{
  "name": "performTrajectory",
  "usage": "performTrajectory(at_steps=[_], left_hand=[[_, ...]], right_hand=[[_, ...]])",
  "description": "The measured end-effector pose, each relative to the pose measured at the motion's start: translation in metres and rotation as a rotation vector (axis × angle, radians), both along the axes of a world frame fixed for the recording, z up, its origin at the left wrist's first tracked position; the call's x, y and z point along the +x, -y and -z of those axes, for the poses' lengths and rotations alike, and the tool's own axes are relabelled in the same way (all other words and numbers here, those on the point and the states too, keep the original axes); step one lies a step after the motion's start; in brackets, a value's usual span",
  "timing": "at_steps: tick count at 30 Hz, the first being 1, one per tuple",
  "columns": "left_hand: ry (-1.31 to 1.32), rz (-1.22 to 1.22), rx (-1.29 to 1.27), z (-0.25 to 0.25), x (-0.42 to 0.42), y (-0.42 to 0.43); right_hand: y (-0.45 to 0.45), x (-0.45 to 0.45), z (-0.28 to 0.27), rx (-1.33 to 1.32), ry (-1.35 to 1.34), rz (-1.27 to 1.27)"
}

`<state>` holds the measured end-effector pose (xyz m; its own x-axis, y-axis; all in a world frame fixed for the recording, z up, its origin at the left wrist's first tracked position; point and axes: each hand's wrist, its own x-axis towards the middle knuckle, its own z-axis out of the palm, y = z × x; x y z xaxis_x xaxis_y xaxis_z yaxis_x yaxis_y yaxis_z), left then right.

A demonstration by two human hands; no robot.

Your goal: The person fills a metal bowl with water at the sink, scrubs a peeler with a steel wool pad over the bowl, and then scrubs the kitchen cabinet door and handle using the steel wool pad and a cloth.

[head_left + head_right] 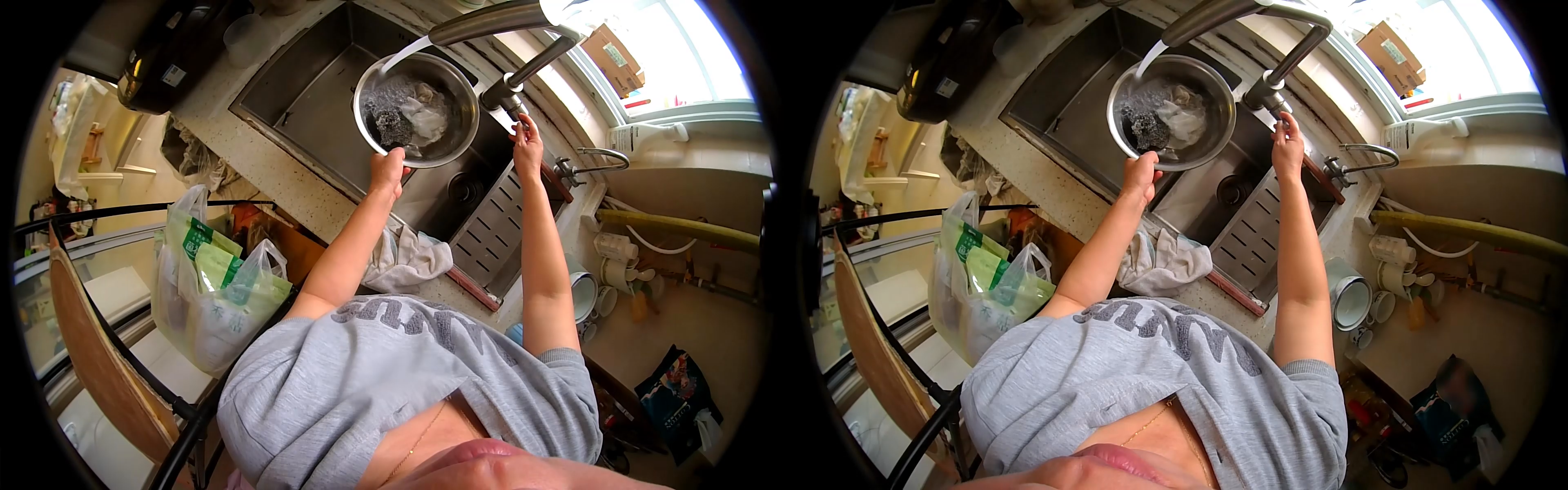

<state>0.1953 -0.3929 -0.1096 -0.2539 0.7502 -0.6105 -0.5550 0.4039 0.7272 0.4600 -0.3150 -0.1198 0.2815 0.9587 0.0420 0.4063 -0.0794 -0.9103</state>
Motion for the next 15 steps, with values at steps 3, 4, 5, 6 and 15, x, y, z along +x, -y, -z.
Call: performTrajectory(at_steps=[3, 4, 5, 6, 15], left_hand=[[-0.005, -0.005, -0.003, -0.001, 0.001, 0.000], [-0.004, -0.006, -0.006, -0.002, 0.001, 0.000], [-0.004, -0.005, -0.009, -0.004, 0.001, 0.000], [-0.003, -0.005, -0.013, -0.005, 0.001, 0.000], [-0.036, -0.001, -0.035, 0.005, 0.000, -0.002]], right_hand=[[0.001, -0.001, -0.003, 0.000, -0.005, 0.004], [0.001, -0.002, -0.003, -0.001, -0.009, 0.006], [0.001, -0.002, -0.003, 0.001, -0.011, 0.005], [0.001, -0.002, -0.002, 0.004, -0.014, 0.004], [0.003, -0.004, -0.006, 0.029, 0.024, 0.008]])
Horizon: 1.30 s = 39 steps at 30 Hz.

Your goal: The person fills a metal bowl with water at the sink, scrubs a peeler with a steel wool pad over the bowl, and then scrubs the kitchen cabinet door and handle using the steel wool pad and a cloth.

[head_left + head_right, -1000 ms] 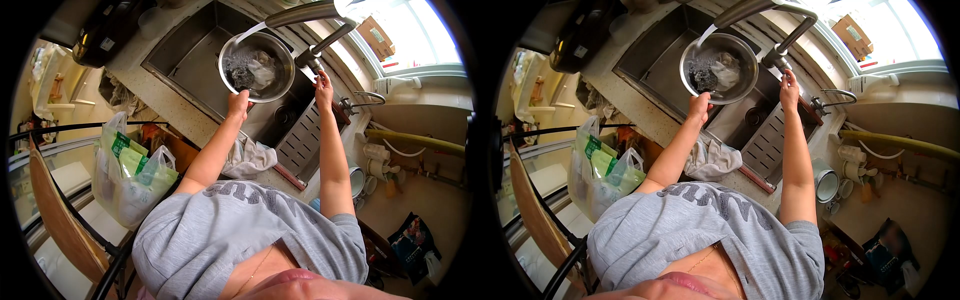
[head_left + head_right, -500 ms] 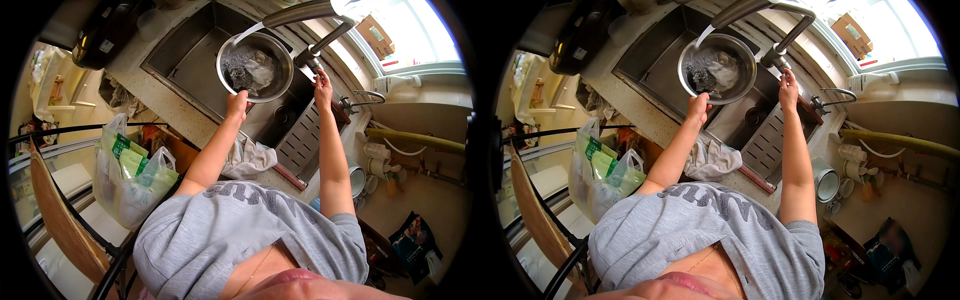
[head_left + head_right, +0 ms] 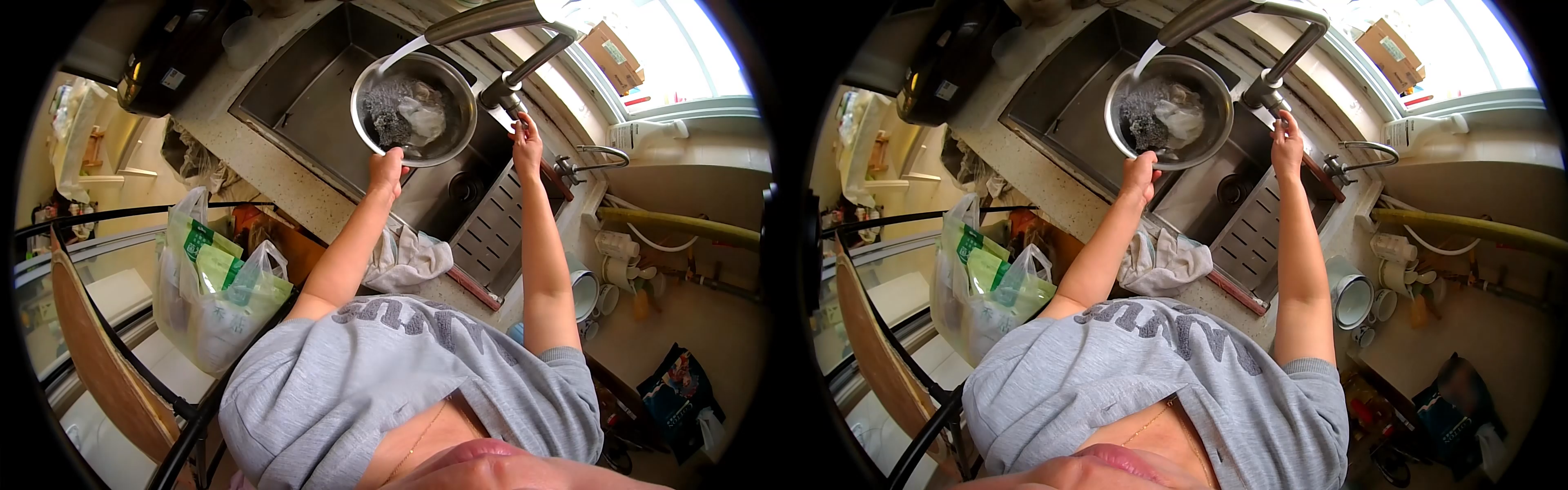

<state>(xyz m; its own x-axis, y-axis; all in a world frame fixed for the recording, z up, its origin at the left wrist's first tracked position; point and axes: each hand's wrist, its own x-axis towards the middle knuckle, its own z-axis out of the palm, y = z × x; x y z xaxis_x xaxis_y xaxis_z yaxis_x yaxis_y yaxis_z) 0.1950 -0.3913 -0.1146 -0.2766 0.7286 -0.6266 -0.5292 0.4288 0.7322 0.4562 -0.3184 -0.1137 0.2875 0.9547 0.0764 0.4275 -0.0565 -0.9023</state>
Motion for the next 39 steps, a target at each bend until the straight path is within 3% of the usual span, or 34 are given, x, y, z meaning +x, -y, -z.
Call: performTrajectory(at_steps=[4, 8, 11, 14, 18, 21, 23, 25, 27, 31, 34, 39], left_hand=[[-0.009, 0.019, -0.028, -0.002, -0.002, 0.000], [0.031, 0.012, -0.004, -0.008, -0.001, 0.001], [0.015, 0.044, 0.005, -0.001, -0.004, 0.001], [-0.020, 0.067, 0.042, 0.001, -0.002, 0.000], [-0.040, 0.091, 0.046, 0.001, 0.000, 0.001], [-0.024, 0.096, 0.042, -0.005, 0.001, 0.000], [-0.028, 0.110, 0.031, -0.007, -0.001, 0.000], [-0.042, 0.137, 0.018, -0.004, -0.002, -0.002], [-0.025, 0.133, 0.014, -0.006, -0.003, -0.004], [0.004, 0.198, -0.058, -0.003, -0.010, -0.006], [-0.058, 0.275, -0.015, -0.007, -0.009, 0.002], [-0.130, 0.462, -0.049, -0.016, -0.007, 0.032]], right_hand=[[-0.003, -0.001, 0.006, 0.151, 0.204, 0.047], [-0.031, 0.006, -0.005, 0.163, -0.059, 0.182], [-0.063, 0.028, -0.015, -0.052, 0.030, 0.175], [-0.084, 0.035, -0.034, -0.293, 0.297, 0.061], [-0.093, 0.034, -0.025, -0.328, 0.644, 0.147], [-0.085, 0.034, -0.036, -0.329, 0.606, 0.034], [-0.074, 0.029, -0.034, -0.286, 0.255, 0.033], [-0.064, 0.026, 0.001, -0.229, 0.376, 0.148], [-0.009, -0.030, -0.046, -0.390, 0.143, 0.059], [0.045, -0.062, -0.013, -0.774, -0.730, -0.095], [0.071, -0.079, -0.014, -0.741, -0.722, -0.201], [0.122, -0.082, -0.024, -0.546, -0.771, 0.039]])
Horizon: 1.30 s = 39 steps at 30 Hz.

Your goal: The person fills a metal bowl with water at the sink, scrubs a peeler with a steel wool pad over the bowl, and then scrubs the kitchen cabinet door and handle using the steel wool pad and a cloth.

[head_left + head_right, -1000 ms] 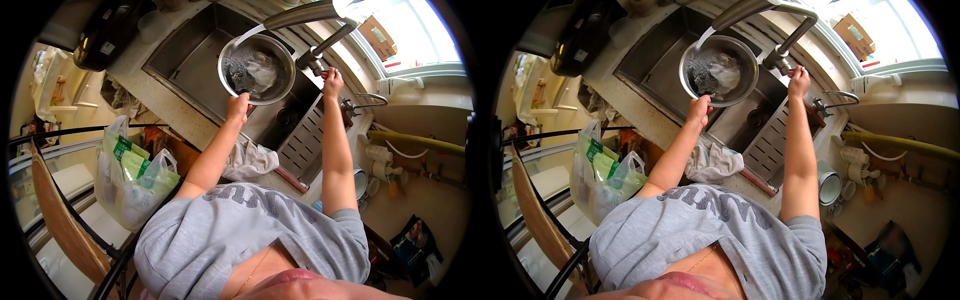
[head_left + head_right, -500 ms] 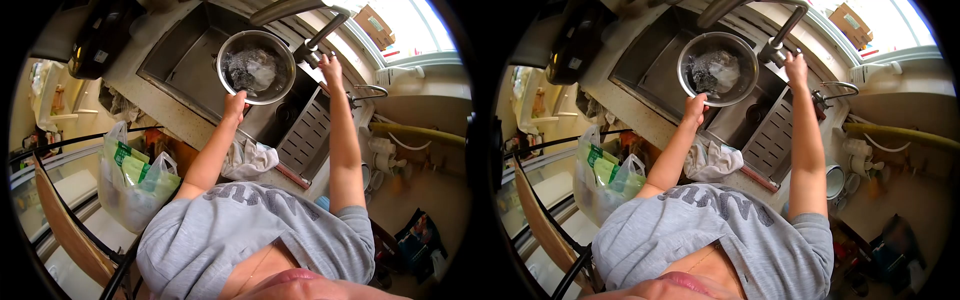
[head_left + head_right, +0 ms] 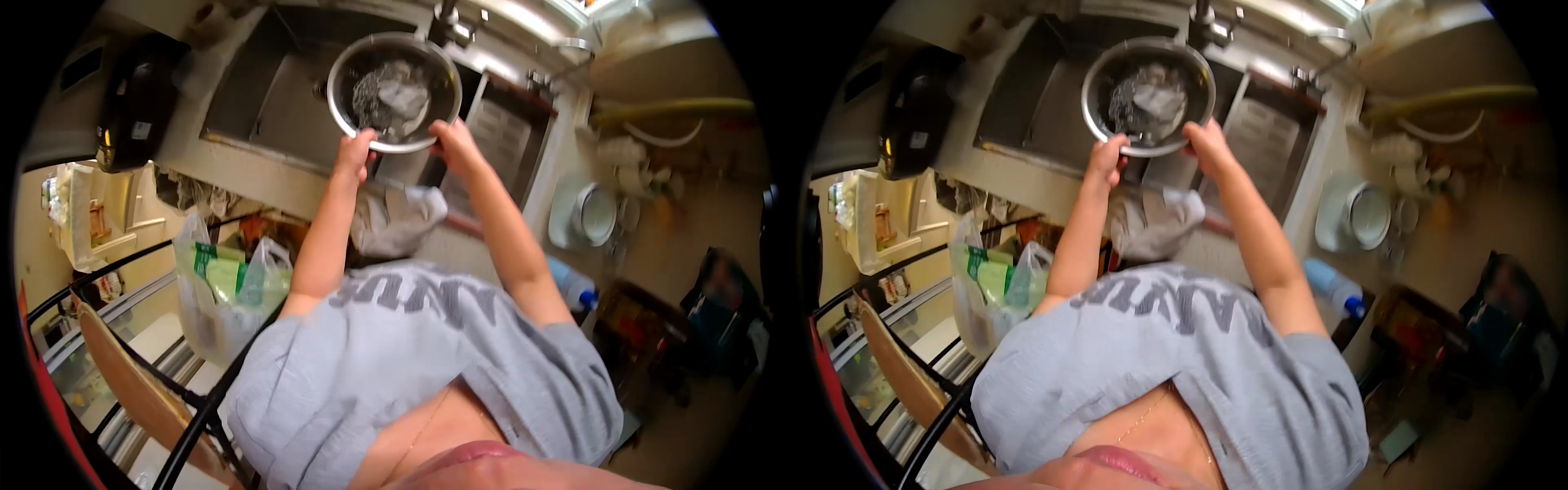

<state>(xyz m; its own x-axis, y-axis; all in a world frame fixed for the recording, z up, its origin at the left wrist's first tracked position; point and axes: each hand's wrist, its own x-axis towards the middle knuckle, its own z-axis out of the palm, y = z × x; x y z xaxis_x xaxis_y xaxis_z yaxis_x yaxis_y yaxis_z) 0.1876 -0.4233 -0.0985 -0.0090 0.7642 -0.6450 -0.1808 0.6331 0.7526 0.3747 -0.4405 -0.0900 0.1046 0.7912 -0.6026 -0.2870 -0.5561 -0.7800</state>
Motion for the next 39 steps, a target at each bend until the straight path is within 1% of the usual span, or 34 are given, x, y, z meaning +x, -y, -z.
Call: performTrajectory(at_steps=[2, 4, 6, 8, 9, 10, 12, 14, 16, 17, 20, 22, 24, 26, 27, 29, 30, 31, 34, 39], left_hand=[[0.025, 0.082, -0.028, -0.011, 0.002, 0.018], [-0.002, 0.158, -0.022, -0.015, 0.008, 0.036], [-0.027, 0.224, -0.029, -0.022, 0.016, 0.057], [0.011, 0.294, -0.038, -0.033, 0.022, 0.079], [0.026, 0.280, -0.036, -0.039, 0.027, 0.093], [0.045, 0.334, -0.067, -0.036, 0.027, 0.102], [0.010, 0.399, -0.044, -0.037, 0.026, 0.125], [-0.037, 0.489, -0.033, -0.041, 0.030, 0.146], [-0.054, 0.567, -0.091, -0.055, 0.035, 0.166], [-0.081, 0.615, -0.065, -0.057, 0.036, 0.175], [-0.106, 0.706, -0.058, -0.049, 0.032, 0.201], [-0.104, 0.793, -0.097, -0.042, 0.026, 0.213], [-0.058, 0.745, -0.055, -0.038, 0.025, 0.234], [0.054, 0.793, -0.045, -0.017, 0.019, 0.249], [0.048, 0.830, -0.075, -0.014, 0.016, 0.258], [0.029, 0.886, -0.110, -0.015, 0.015, 0.269], [0.028, 0.908, -0.100, -0.016, 0.017, 0.276], [0.027, 0.931, -0.089, -0.016, 0.016, 0.288], [0.011, 1.010, -0.064, -0.009, 0.009, 0.319], [0.010, 1.083, -0.087, -0.005, -0.005, 0.385]], right_hand=[[0.025, 0.003, -0.007, -0.018, 0.033, 0.029], [0.056, 0.009, -0.022, -0.033, 0.033, 0.084], [0.088, 0.014, -0.024, -0.027, 0.021, 0.157], [0.119, 0.018, -0.027, -0.002, 0.032, 0.219], [0.136, 0.019, -0.033, -0.003, -0.004, 0.237], [0.153, 0.020, -0.035, 0.004, 0.018, 0.249], [0.181, 0.022, -0.037, 0.031, 0.065, 0.274], [0.209, 0.023, -0.046, 0.031, 0.057, 0.329], [0.236, 0.025, -0.049, 0.037, 0.050, 0.370], [0.250, 0.025, -0.047, 0.035, 0.026, 0.403], [0.295, 0.020, -0.030, 0.039, 0.046, 0.432], [0.316, 0.008, -0.039, 0.035, 0.069, 0.534], [0.341, -0.005, -0.038, 0.010, 0.089, 0.612], [0.366, -0.014, -0.030, 0.022, 0.071, 0.680], [0.382, -0.024, -0.028, 0.021, 0.052, 0.708], [0.409, -0.040, -0.024, -0.025, 0.037, 0.736], [0.419, -0.039, -0.022, -0.030, 0.042, 0.746], [0.432, -0.046, -0.023, -0.001, 0.051, 0.807], [0.474, -0.062, -0.018, -0.030, 0.033, 0.819], [0.546, -0.088, -0.013, 0.027, 0.078, 0.947]])
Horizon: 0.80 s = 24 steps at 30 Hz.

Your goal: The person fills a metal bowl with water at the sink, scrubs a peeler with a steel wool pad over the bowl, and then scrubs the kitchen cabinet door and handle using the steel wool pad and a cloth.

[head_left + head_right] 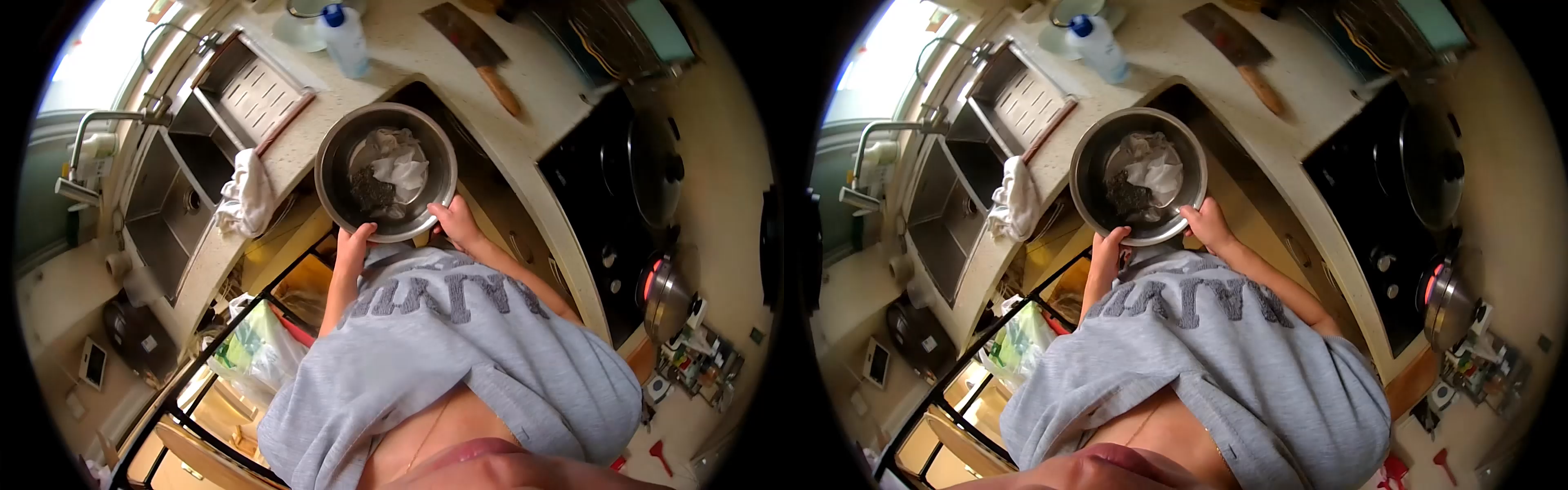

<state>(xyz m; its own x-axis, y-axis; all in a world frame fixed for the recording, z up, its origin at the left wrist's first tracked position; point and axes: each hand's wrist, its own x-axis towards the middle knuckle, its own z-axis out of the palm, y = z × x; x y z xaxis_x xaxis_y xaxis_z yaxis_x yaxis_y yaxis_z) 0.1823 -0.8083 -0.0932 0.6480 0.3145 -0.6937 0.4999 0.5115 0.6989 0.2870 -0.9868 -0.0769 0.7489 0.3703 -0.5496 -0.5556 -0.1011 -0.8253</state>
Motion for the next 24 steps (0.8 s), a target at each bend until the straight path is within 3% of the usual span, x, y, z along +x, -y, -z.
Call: performTrajectory(at_steps=[5, 13, 15, 19, 24], left_hand=[[-0.029, 0.012, 0.007, 0.001, -0.012, 0.066], [-0.026, 0.246, 0.063, -0.017, -0.031, 0.125], [0.060, 0.330, 0.083, 0.002, -0.039, 0.133], [-0.076, 0.522, -0.025, -0.032, -0.044, 0.165], [-0.007, 0.792, 0.134, -0.024, -0.067, 0.210]], right_hand=[[0.071, -0.028, 0.001, -0.052, 0.029, 0.067], [0.142, -0.100, 0.000, -0.044, 0.068, 0.308], [0.159, -0.120, -0.003, -0.075, 0.058, 0.363], [0.190, -0.164, 0.023, -0.030, 0.023, 0.467], [0.238, -0.215, 0.010, -0.058, 0.016, 0.575]])
